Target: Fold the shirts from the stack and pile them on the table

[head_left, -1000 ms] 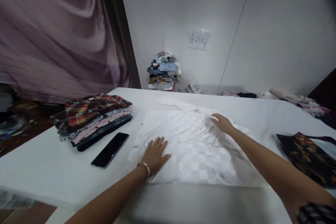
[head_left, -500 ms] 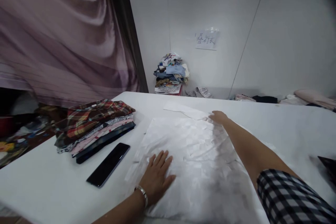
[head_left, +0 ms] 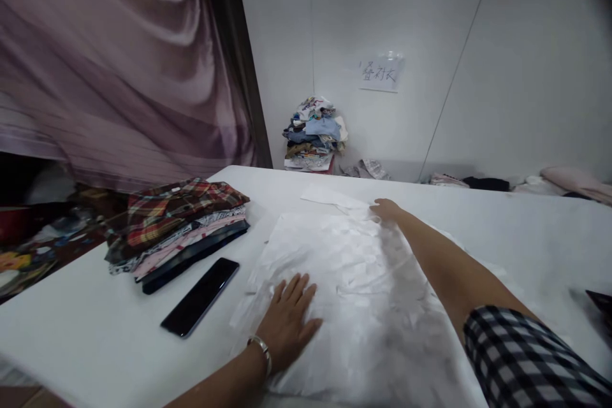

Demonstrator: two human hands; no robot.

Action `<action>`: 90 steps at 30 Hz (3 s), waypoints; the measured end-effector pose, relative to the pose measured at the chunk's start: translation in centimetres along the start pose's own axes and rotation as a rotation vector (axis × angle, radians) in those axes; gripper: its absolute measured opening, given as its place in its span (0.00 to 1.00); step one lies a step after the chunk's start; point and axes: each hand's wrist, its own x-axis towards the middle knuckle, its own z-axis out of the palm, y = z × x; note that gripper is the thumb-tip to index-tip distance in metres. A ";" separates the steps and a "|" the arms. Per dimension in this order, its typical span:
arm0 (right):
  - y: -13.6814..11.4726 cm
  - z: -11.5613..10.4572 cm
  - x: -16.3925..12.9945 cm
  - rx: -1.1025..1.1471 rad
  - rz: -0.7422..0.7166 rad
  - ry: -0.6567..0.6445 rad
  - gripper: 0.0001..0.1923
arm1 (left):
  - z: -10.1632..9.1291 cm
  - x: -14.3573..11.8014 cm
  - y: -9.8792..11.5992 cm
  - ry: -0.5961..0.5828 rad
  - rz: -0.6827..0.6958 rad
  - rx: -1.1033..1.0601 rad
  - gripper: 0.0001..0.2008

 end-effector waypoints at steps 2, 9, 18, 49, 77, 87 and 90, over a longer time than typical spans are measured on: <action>-1.0 0.4 0.1 -0.016 0.040 0.004 0.20 | -0.3 0.1 0.2 -0.025 -0.012 -0.003 0.30; -2.9 1.7 -0.3 -0.048 0.072 0.050 0.16 | -1.3 0.2 0.8 -0.113 -0.053 -0.028 0.30; -4.6 -3.8 -3.2 0.050 -0.142 0.219 0.19 | -0.8 0.2 0.5 -0.094 -0.057 -0.077 0.30; -4.2 -1.7 -29.9 0.935 -0.195 0.305 0.36 | -11.6 14.4 12.6 0.049 -0.015 -0.343 0.11; 5.6 -18.3 -20.7 1.392 -0.182 0.371 0.12 | -6.5 15.3 -6.5 -0.157 -0.095 0.058 0.24; 7.4 -13.5 -30.0 1.253 0.015 0.045 0.12 | -3.8 4.9 -4.0 -0.182 0.140 -0.019 0.26; 7.3 -12.2 -31.1 1.259 0.027 -0.019 0.12 | -3.3 4.3 -3.8 -0.161 0.147 -0.029 0.25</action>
